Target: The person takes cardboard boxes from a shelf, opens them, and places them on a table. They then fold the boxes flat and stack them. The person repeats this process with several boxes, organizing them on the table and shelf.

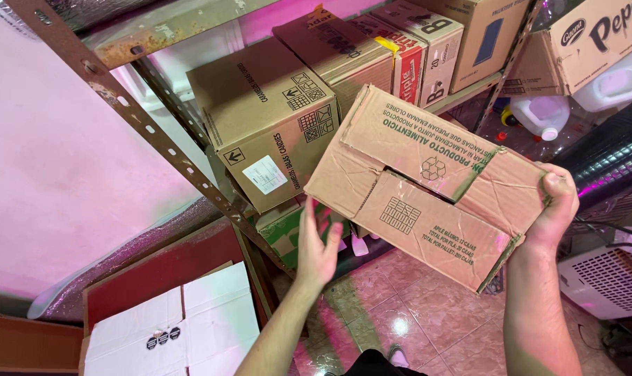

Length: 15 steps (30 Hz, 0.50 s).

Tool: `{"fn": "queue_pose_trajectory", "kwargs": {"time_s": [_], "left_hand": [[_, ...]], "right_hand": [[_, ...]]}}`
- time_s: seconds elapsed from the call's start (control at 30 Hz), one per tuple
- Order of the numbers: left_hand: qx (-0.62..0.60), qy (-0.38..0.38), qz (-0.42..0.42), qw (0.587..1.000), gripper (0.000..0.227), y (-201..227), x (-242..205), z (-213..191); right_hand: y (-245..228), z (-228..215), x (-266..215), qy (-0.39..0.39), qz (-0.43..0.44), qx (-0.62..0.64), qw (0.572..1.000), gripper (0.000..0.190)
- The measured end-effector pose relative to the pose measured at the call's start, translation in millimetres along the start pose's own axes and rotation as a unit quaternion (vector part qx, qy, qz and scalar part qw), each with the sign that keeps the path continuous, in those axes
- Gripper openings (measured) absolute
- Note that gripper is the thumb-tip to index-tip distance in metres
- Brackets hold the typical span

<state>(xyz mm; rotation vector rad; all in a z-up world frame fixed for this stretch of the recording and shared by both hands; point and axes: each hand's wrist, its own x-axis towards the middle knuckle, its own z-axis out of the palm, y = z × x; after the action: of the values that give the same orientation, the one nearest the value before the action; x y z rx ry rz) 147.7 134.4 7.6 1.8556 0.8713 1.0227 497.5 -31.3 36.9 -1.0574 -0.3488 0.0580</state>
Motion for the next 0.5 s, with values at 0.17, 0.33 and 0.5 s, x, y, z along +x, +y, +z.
{"fn": "queue_pose_trajectory", "kwargs": {"time_s": [0.17,0.33,0.5], "left_hand": [[-0.018,-0.010,0.161,0.987,0.105,51,-26,-18],[-0.012,0.022,0.237,0.971,0.100,57,-20,-44],[-0.061,0.052,0.264,0.961,0.131,48,21,-88]], "right_hand": [[-43,57,-46,-0.030,0.151,0.156,0.976,0.043],[-91,146,-110,-0.007,0.225,0.086,0.970,0.071],[-151,231,-186,-0.145,0.074,0.028,0.986,0.109]]}}
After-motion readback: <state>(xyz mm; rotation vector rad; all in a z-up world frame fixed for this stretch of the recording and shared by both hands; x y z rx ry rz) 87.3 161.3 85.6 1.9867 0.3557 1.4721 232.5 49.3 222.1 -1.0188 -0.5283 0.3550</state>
